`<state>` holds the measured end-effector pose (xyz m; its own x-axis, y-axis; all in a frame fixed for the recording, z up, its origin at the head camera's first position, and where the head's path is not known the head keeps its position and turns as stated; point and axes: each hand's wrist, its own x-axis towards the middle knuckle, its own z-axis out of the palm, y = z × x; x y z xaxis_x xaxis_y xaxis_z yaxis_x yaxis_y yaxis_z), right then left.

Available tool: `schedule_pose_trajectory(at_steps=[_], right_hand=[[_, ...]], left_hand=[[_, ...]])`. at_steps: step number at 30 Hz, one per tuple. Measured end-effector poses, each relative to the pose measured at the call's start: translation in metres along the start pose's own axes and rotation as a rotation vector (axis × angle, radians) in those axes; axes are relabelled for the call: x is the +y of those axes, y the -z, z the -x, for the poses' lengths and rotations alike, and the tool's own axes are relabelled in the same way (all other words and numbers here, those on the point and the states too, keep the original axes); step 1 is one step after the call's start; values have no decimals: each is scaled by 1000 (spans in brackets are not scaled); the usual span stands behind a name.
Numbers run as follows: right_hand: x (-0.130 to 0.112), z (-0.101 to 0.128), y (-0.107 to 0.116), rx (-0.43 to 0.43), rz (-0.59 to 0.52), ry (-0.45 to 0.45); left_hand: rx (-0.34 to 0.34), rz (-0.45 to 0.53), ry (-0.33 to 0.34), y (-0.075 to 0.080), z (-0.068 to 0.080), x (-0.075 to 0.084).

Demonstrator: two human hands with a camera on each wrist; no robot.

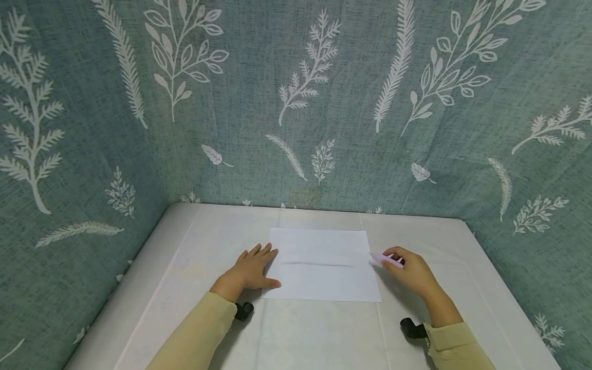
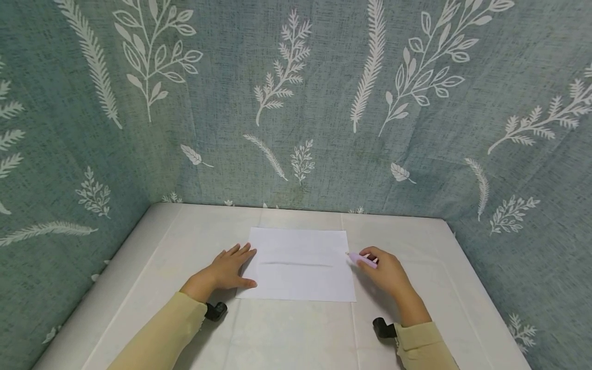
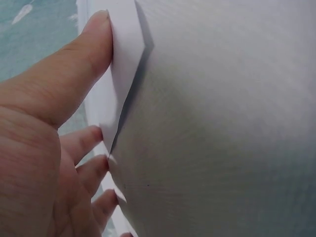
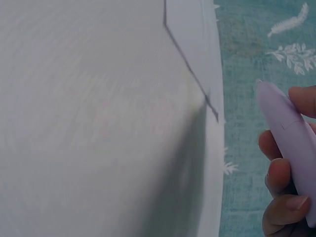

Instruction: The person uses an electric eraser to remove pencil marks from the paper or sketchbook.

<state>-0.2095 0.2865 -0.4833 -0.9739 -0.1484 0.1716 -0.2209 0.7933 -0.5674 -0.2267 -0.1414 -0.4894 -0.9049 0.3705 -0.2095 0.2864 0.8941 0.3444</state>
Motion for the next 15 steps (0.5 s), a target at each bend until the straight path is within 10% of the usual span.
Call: schedule_pose_trajectory(at_steps=[15], right_hand=[[-18, -4, -3, -117, -41, -15]], left_hand=[[-6, 45, 10, -7, -3, -5]])
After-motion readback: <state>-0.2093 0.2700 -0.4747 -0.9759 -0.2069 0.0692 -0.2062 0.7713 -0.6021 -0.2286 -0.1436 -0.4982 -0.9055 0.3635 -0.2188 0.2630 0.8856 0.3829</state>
